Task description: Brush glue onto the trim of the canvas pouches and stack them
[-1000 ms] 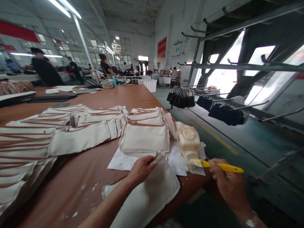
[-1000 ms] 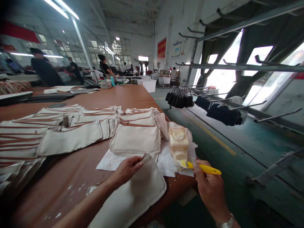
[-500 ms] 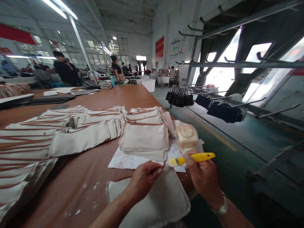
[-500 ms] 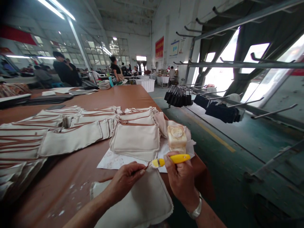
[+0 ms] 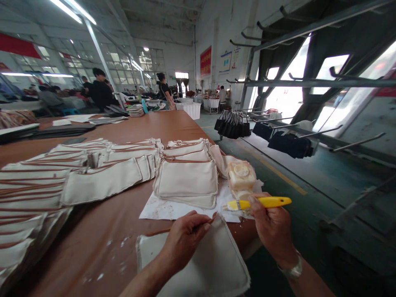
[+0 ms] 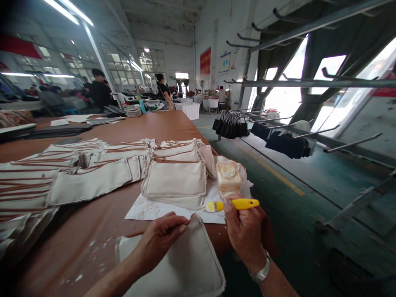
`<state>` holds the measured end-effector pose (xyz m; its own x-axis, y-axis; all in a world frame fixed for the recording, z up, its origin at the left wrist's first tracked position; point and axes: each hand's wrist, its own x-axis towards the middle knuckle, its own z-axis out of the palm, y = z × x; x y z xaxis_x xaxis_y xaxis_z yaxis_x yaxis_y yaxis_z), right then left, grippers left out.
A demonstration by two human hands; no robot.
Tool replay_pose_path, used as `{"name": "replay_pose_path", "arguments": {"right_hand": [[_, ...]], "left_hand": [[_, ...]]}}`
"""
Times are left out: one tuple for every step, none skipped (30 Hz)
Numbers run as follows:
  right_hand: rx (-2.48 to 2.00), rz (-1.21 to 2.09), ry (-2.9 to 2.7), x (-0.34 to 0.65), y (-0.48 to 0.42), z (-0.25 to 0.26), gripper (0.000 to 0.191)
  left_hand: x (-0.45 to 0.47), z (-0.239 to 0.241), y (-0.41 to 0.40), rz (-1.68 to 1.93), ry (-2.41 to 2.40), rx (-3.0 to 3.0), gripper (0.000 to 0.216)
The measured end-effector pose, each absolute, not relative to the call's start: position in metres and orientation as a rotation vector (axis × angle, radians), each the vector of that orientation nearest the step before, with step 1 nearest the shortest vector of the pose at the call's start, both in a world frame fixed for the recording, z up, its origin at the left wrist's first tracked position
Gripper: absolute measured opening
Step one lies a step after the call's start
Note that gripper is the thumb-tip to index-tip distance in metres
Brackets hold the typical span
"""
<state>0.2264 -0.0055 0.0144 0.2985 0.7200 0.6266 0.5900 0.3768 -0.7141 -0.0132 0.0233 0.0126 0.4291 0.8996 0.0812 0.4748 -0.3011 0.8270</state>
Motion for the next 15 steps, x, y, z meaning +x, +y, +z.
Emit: {"name": "replay_pose_path", "arguments": {"right_hand": [[-1.309,0.16,-1.346,0.231,-0.006,0.014,0.035],[-1.312,0.215,-1.304,0.236,-0.009,0.015,0.035],[-1.299,0.29,-1.246,0.24,-0.012,0.018,0.035],[-1.267,0.377,-1.178,0.242,-0.016,0.022,0.034],[-1.222,0.464,-1.108,0.244,-0.02,0.027,0.032],[-1.169,0.536,-1.051,0.243,-0.024,0.033,0.031],[-1.121,0.595,-1.009,0.242,-0.029,0.04,0.029],[-1.085,0.639,-0.984,0.239,-0.033,0.046,0.027],[-1.063,0.67,-0.984,0.235,-0.036,0.052,0.026],[-1.057,0.685,-1.003,0.231,-0.039,0.056,0.026],[-1.063,0.689,-1.039,0.227,-0.041,0.058,0.027],[-1.076,0.687,-1.09,0.223,-0.044,0.059,0.029],[-1.094,0.683,-1.147,0.22,-0.046,0.059,0.031],[-1.107,0.684,-1.202,0.219,-0.048,0.058,0.032],[-1.108,0.693,-1.247,0.218,-0.05,0.058,0.033]], "left_hand": [[-0.015,0.015,0.02,0.768,1.144,1.974,0.023],[-0.017,0.017,0.016,0.838,1.11,2.039,0.021],[-0.019,0.019,0.013,0.91,1.059,2.129,0.02],[-0.021,0.022,0.009,0.988,1.002,2.24,0.018],[-0.023,0.026,0.006,1.071,0.944,2.366,0.016],[-0.024,0.03,0.002,1.141,0.889,2.499,0.014],[-0.026,0.035,0.0,1.2,0.837,2.628,0.012],[-0.027,0.04,-0.002,1.236,0.793,2.742,0.011],[-0.029,0.045,-0.004,1.244,0.761,2.836,0.011],[-0.03,0.049,-0.005,1.245,0.735,2.908,0.012],[-0.031,0.053,-0.005,1.236,0.715,2.961,0.012],[-0.033,0.056,-0.006,1.234,0.702,2.999,0.013],[-0.035,0.058,-0.006,1.241,0.697,3.028,0.013],[-0.036,0.058,-0.006,1.245,0.697,3.05,0.013],[-0.038,0.057,-0.006,1.269,0.684,3.066,0.014]]}}
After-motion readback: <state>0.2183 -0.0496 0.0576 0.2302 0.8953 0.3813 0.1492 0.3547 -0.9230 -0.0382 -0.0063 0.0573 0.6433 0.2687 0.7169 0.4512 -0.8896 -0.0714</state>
